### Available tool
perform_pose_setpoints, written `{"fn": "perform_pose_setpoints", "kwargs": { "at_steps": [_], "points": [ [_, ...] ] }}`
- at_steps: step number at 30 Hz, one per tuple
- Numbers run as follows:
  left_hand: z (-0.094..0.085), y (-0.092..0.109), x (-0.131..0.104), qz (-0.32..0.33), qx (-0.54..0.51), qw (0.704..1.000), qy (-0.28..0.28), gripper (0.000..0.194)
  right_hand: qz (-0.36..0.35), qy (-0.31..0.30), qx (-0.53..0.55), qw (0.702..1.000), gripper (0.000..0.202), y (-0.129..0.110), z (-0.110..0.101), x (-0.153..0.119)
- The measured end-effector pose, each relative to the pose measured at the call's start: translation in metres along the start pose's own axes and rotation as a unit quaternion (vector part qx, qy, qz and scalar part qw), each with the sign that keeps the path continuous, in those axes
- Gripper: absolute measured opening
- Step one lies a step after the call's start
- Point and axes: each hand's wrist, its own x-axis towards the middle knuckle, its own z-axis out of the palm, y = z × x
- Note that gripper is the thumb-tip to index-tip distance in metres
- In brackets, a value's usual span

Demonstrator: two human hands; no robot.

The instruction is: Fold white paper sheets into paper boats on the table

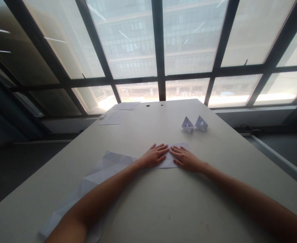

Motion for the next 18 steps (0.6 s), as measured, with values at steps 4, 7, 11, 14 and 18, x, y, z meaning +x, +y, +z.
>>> {"fn": "perform_pose_setpoints", "kwargs": {
  "at_steps": [4,7,11,14,18],
  "points": [
    [0.001,-0.001,0.0,0.0,0.001,1.0,0.002,0.052,0.033,0.008,-0.006,0.999,0.062,0.002,0.002,0.001],
    [0.001,-0.002,0.0,0.001,0.0,1.0,0.001,0.052,0.066,0.006,-0.01,0.998,0.062,0.003,0.003,0.003],
    [0.002,-0.003,0.0,-0.001,0.001,1.0,0.001,0.051,0.119,0.019,-0.028,0.992,0.062,0.006,0.006,0.004],
    [0.002,-0.004,-0.001,0.0,0.0,1.0,0.003,0.05,0.179,0.041,-0.046,0.982,0.061,0.01,0.009,0.005],
    [0.003,-0.004,-0.001,0.0,-0.002,1.0,0.004,0.05,0.238,0.059,-0.059,0.968,0.061,0.016,0.012,0.006]
  ]
}}
